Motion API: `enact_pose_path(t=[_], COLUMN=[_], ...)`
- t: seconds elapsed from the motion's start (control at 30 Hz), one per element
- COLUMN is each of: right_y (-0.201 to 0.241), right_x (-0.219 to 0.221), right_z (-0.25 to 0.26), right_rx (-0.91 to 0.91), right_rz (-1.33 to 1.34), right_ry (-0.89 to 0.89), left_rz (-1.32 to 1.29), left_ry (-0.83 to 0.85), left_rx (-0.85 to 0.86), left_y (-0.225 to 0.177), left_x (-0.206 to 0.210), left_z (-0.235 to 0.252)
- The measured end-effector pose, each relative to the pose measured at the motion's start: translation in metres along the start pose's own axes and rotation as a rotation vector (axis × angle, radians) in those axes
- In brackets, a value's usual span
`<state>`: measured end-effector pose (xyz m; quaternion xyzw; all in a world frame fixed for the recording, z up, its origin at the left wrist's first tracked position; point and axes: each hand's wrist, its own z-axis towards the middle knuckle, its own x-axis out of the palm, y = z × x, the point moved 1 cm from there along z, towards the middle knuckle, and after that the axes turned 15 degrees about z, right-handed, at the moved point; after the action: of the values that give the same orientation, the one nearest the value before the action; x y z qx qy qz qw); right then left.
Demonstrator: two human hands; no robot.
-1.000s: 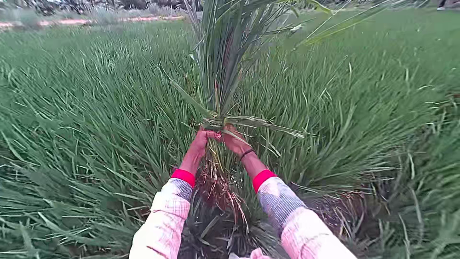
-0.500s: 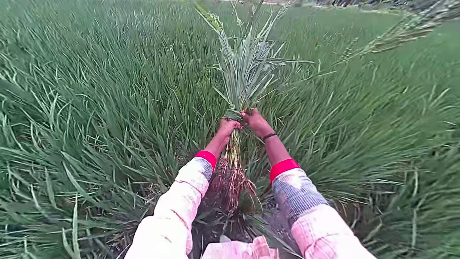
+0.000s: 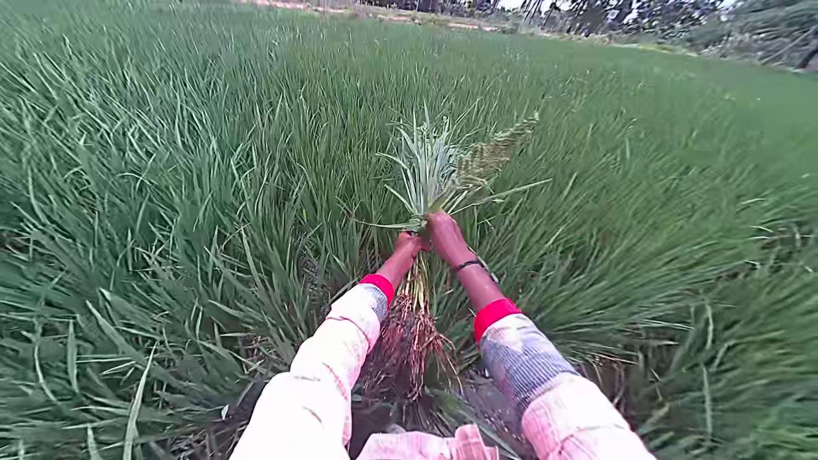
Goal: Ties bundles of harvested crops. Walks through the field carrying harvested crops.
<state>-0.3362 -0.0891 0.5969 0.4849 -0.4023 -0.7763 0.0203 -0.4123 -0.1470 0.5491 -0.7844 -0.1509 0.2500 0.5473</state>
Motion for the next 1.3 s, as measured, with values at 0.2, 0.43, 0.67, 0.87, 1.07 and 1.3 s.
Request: enact_pose_path(t=[0.2, 0.43, 0.67, 0.87, 1.07, 1.3], right_y=[-0.009, -0.007, 0.022, 0.025, -0.008, -0.043], right_x=[0.011, 0.019, 0.015, 0.033, 0.039, 0.044], right_z=[-0.006, -0.007, -0.008, -0.012, -0.022, -0.043], right_rx=[-0.2, -0.205, 0.013, 0.071, 0.054, -0.103], right_rz=[0.058, 0.054, -0.052, -0.088, -0.006, 0.067], right_ry=[0.187, 0.18, 0.186, 0.113, 0.003, -0.111], left_rz=[0.397, 0.5, 0.479, 0.27, 0.399, 0.557], left_ry=[0.114, 0.145, 0.272, 0.259, 0.298, 0.404], left_rx=[-0.001, 0.025, 0.05, 0.215, 0.222, 0.103], left_y=[-0.004, 0.003, -0.005, 0.015, 0.034, 0.026], left_x=[-0.014, -0.022, -0.039, -0.033, -0.026, -0.012], left_z=[-0.019, -0.023, -0.048, -0.04, -0.029, -0.042])
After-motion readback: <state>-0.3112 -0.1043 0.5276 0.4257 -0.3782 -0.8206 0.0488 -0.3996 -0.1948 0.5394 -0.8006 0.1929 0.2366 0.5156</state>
